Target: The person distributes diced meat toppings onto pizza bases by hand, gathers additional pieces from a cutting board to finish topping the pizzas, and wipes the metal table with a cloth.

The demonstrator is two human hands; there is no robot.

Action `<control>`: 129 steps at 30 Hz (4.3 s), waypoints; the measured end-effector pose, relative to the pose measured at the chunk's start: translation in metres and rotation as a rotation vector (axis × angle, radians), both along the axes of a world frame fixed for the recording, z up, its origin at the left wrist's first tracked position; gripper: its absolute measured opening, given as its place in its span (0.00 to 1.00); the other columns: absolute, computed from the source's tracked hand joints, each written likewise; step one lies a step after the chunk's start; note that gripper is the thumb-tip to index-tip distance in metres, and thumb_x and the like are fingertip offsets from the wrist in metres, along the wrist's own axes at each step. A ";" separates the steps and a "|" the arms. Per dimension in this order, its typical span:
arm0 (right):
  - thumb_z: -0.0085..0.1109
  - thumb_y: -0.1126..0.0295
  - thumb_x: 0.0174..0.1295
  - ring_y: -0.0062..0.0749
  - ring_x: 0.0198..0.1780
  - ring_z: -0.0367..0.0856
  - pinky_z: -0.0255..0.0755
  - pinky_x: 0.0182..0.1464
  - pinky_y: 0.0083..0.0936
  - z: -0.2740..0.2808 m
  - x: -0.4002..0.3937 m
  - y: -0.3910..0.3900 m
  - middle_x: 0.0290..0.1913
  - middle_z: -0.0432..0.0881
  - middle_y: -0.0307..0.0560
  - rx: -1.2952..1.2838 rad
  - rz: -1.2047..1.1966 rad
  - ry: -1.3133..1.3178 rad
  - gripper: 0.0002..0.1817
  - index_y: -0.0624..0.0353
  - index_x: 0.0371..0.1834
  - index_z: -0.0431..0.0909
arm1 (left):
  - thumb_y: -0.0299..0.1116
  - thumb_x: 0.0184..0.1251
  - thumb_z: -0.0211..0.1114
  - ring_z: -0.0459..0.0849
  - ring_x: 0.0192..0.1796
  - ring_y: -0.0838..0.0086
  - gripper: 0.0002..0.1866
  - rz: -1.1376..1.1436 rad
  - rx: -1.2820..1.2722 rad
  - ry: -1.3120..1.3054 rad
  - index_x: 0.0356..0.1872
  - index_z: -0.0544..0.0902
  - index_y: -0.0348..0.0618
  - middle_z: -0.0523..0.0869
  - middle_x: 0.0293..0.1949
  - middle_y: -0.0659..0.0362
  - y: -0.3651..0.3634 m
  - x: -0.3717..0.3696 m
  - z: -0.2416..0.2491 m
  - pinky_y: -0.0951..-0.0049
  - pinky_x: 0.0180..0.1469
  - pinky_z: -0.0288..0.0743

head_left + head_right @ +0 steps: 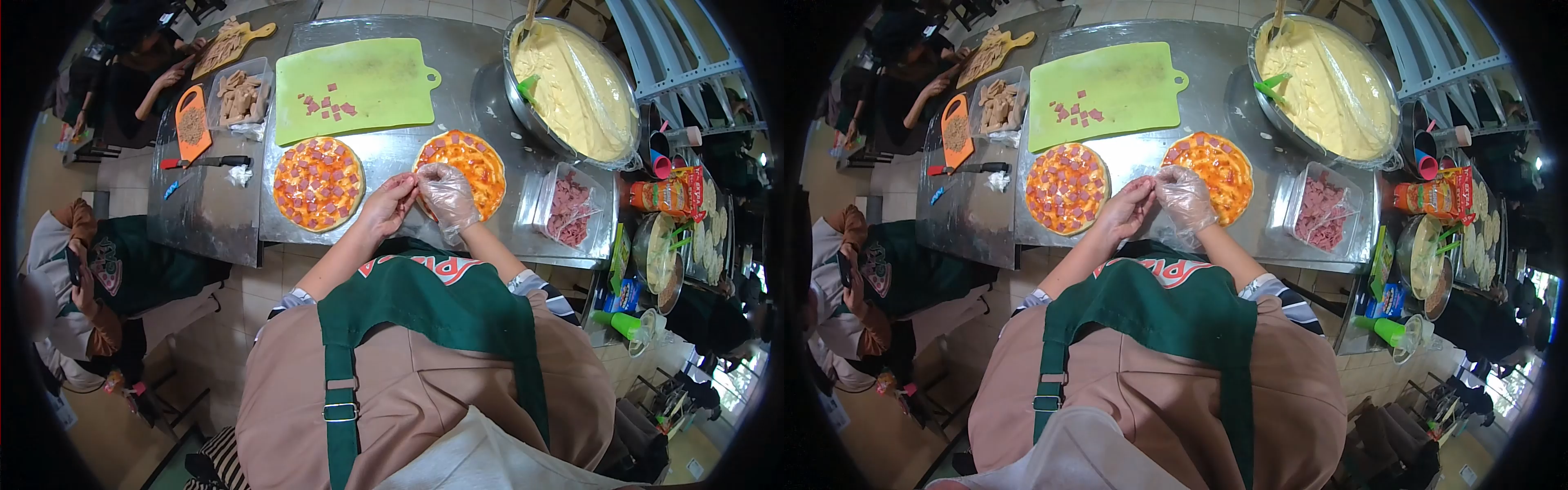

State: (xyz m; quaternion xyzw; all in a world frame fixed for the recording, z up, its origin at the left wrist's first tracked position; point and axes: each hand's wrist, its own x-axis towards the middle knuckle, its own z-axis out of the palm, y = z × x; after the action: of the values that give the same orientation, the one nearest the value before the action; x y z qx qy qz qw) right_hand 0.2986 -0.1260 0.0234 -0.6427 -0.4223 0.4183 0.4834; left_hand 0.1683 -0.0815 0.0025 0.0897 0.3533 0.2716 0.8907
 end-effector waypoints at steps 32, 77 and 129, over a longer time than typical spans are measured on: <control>0.57 0.72 0.48 0.18 0.30 0.72 0.66 0.36 0.15 0.023 0.045 -0.010 0.27 0.77 0.37 -0.263 0.038 0.331 0.06 0.62 0.28 0.78 | 0.22 0.57 0.54 0.79 0.32 0.77 0.07 -0.005 -0.187 -0.187 0.37 0.69 0.37 0.78 0.35 0.55 0.002 -0.006 0.005 0.86 0.33 0.77; 0.57 0.70 0.48 0.33 0.34 0.77 0.68 0.36 0.23 0.011 0.002 -0.010 0.30 0.78 0.48 -0.153 0.183 -0.176 0.08 0.60 0.31 0.77 | 0.26 0.56 0.55 0.79 0.33 0.78 0.06 -0.238 -0.061 0.146 0.33 0.75 0.34 0.79 0.31 0.57 0.009 -0.013 0.004 0.87 0.38 0.76; 0.51 0.64 0.50 0.41 0.36 0.74 0.67 0.39 0.32 0.037 -0.014 -0.021 0.31 0.75 0.49 -0.003 0.129 -0.733 0.09 0.55 0.30 0.76 | 0.43 0.64 0.41 0.75 0.46 0.65 0.21 -0.164 -0.302 -0.513 0.49 0.68 0.36 0.77 0.44 0.51 0.016 -0.015 0.002 0.61 0.54 0.65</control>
State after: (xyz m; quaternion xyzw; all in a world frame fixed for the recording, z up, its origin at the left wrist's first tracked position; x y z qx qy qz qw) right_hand 0.2845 -0.1470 0.0603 -0.7227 -0.6063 0.1905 0.2718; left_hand 0.1536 -0.0656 0.0048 -0.0872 0.1447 0.1571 0.9730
